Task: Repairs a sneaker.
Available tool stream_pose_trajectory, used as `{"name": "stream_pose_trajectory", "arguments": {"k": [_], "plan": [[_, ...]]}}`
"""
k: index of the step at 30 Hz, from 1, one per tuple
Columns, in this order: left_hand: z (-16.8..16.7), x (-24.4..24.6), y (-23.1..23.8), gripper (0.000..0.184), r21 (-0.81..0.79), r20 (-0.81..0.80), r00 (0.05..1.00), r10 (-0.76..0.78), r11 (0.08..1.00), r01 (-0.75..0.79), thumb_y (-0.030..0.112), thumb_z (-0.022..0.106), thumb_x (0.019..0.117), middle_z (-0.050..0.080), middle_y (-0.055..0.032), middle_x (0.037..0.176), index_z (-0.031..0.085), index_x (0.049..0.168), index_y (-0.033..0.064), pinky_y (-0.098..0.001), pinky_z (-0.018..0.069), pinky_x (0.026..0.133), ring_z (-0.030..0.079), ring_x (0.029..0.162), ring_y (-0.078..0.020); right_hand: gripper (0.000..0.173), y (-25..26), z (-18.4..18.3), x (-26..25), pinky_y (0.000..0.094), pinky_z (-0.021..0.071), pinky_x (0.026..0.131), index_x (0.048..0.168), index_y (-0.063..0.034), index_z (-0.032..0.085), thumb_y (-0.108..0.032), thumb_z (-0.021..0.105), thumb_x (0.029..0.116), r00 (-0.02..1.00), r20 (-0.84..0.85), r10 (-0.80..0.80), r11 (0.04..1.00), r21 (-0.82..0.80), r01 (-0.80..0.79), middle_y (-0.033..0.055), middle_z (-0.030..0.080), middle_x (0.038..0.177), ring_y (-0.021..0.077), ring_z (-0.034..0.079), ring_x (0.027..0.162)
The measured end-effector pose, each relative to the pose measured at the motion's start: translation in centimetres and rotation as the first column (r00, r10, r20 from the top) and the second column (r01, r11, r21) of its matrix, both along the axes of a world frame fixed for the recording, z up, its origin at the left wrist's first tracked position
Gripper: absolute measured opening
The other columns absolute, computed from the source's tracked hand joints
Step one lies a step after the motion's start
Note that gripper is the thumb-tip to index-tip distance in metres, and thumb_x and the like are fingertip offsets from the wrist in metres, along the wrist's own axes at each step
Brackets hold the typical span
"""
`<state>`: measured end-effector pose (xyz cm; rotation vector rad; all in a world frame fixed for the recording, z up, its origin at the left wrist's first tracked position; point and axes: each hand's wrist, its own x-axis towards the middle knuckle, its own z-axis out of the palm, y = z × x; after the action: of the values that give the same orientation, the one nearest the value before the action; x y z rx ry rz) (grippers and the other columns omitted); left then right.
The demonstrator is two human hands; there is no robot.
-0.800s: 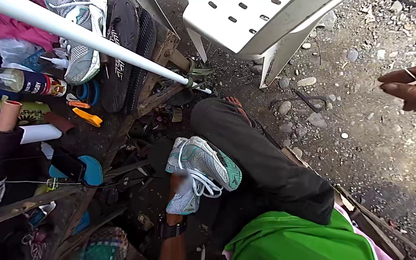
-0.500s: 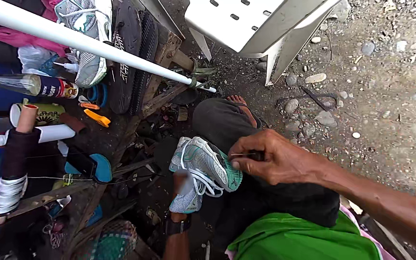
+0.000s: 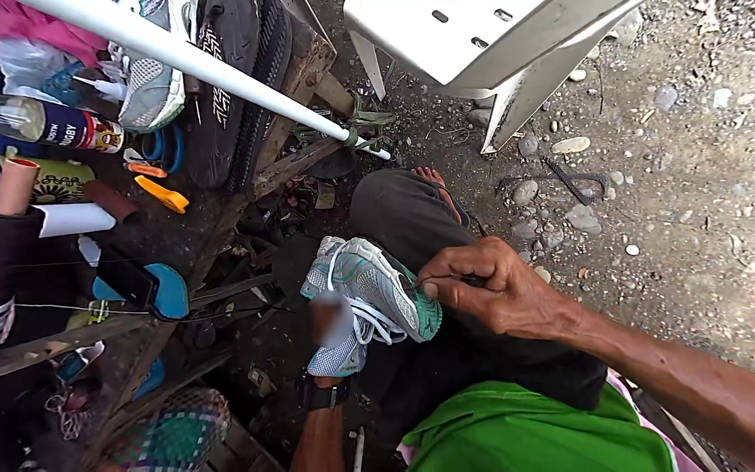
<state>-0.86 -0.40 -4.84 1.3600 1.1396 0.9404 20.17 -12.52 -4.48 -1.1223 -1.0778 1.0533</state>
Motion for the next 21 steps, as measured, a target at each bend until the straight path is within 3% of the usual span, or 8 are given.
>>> {"name": "stream_pose_trajectory", "arguments": {"k": [2, 5, 9, 13, 15, 17, 18, 21], "plan": [[-0.9, -0.4, 0.7, 0.021, 0.062, 0.057, 0.997, -0.046, 0.997, 0.042, -0.013, 0.051, 0.0902, 0.070, 0.0171, 0.075, 0.056, 0.090, 0.0080, -0.0053, 0.0515, 0.075, 0.063, 0.077, 0.0161, 0.019, 0.1, -0.2, -0.2, 0.0122, 0.0431, 0.059, 0.096, 0.0022, 0.073, -0.011, 0.060, 0.1008, 1.000, -0.012, -0.022, 1.000, 0.021, 0.022, -0.0002, 0.067, 0.076, -0.0050, 0.054, 0.065], [-0.7, 0.0, 0.9, 0.012, 0.127, -0.102, 0.989, 0.103, 0.988, -0.090, -0.018, 0.051, 0.0817, 0.058, 0.0093, 0.063, 0.047, 0.083, -0.0070, -0.0028, 0.0454, 0.066, 0.054, 0.065, 0.0172, 0.019, 0.2, -0.1, -0.2, 0.0122, 0.0427, 0.059, 0.096, 0.0014, 0.073, -0.012, 0.061, 0.1007, 1.000, -0.011, -0.005, 1.000, 0.005, 0.005, -0.0008, 0.067, 0.076, -0.0051, 0.054, 0.065], [-0.2, -0.2, 0.5, 0.035, 0.006, 0.081, 0.997, -0.021, 1.000, 0.020, -0.019, 0.045, 0.0855, 0.071, 0.0153, 0.073, 0.059, 0.081, 0.0119, -0.0073, 0.0541, 0.073, 0.065, 0.075, 0.0133, 0.019, 0.2, 0.1, 0.7, 0.0116, 0.0423, 0.059, 0.098, 0.0000, 0.073, -0.015, 0.061, 0.1011, 0.999, 0.037, 0.036, 0.999, -0.019, -0.035, -0.0018, 0.067, 0.077, -0.0060, 0.053, 0.066], [0.0, 0.4, -0.2, 0.012, 0.148, -0.252, 0.966, 0.049, 0.989, -0.012, -0.014, 0.052, 0.0861, 0.063, -0.0005, 0.082, 0.051, 0.096, -0.0202, -0.0020, 0.0437, 0.080, 0.054, 0.083, 0.0180, 0.020, 0.2, -0.1, 0.3, 0.0117, 0.0418, 0.059, 0.097, 0.0006, 0.073, -0.014, 0.061, 0.1012, 0.999, 0.045, 0.015, 1.000, -0.021, -0.014, -0.0019, 0.067, 0.077, -0.0062, 0.053, 0.065], [0.4, 0.4, -0.5, 0.016, 0.016, -0.212, 0.975, 0.063, 0.998, -0.061, -0.014, 0.045, 0.0916, 0.064, 0.0076, 0.087, 0.049, 0.107, -0.0101, -0.0030, 0.0480, 0.082, 0.057, 0.086, 0.0183, 0.019, 0.2, -0.1, 0.1, 0.0117, 0.0413, 0.058, 0.097, 0.0006, 0.073, -0.014, 0.061, 0.1010, 0.999, 0.040, 0.014, 1.000, -0.027, -0.013, -0.0022, 0.066, 0.077, -0.0060, 0.052, 0.065], [-0.1, 0.0, -0.2, 0.017, 0.005, -0.148, 0.986, 0.074, 0.997, -0.074, -0.019, 0.046, 0.0892, 0.064, 0.0098, 0.079, 0.051, 0.098, -0.0047, -0.0052, 0.0496, 0.077, 0.059, 0.079, 0.0150, 0.019, -0.1, 0.0, 0.0, 0.0113, 0.0428, 0.058, 0.099, -0.0004, 0.074, -0.016, 0.063, 0.1009, 0.999, 0.046, 0.021, 0.999, -0.032, -0.020, -0.0029, 0.067, 0.077, -0.0062, 0.053, 0.064], [-0.4, -0.8, 0.1, 0.017, 0.034, -0.127, 0.992, -0.002, 0.999, 0.006, -0.017, 0.052, 0.0856, 0.066, 0.0107, 0.078, 0.055, 0.093, -0.0026, -0.0069, 0.0507, 0.078, 0.061, 0.079, 0.0132, 0.019, -0.2, 0.1, 0.2, 0.0119, 0.0430, 0.057, 0.101, -0.0011, 0.074, -0.018, 0.065, 0.1004, 0.997, 0.068, 0.030, 0.999, -0.023, -0.029, -0.0030, 0.067, 0.076, -0.0057, 0.053, 0.063], [-0.1, -5.3, 1.8, 0.021, -0.201, 0.129, 0.895, -0.428, 0.872, 0.446, 0.007, 0.066, 0.0943, 0.076, 0.0089, 0.105, 0.071, 0.112, 0.0169, -0.0213, 0.0562, 0.093, 0.069, 0.099, -0.0005, 0.039, -1.3, 1.0, 0.8, 0.0173, 0.0356, 0.050, 0.118, -0.0092, 0.073, -0.040, 0.074, 0.0937, 0.973, 0.211, 0.093, 0.994, -0.076, -0.079, -0.0068, 0.054, 0.066, -0.0019, 0.041, 0.054]]}}
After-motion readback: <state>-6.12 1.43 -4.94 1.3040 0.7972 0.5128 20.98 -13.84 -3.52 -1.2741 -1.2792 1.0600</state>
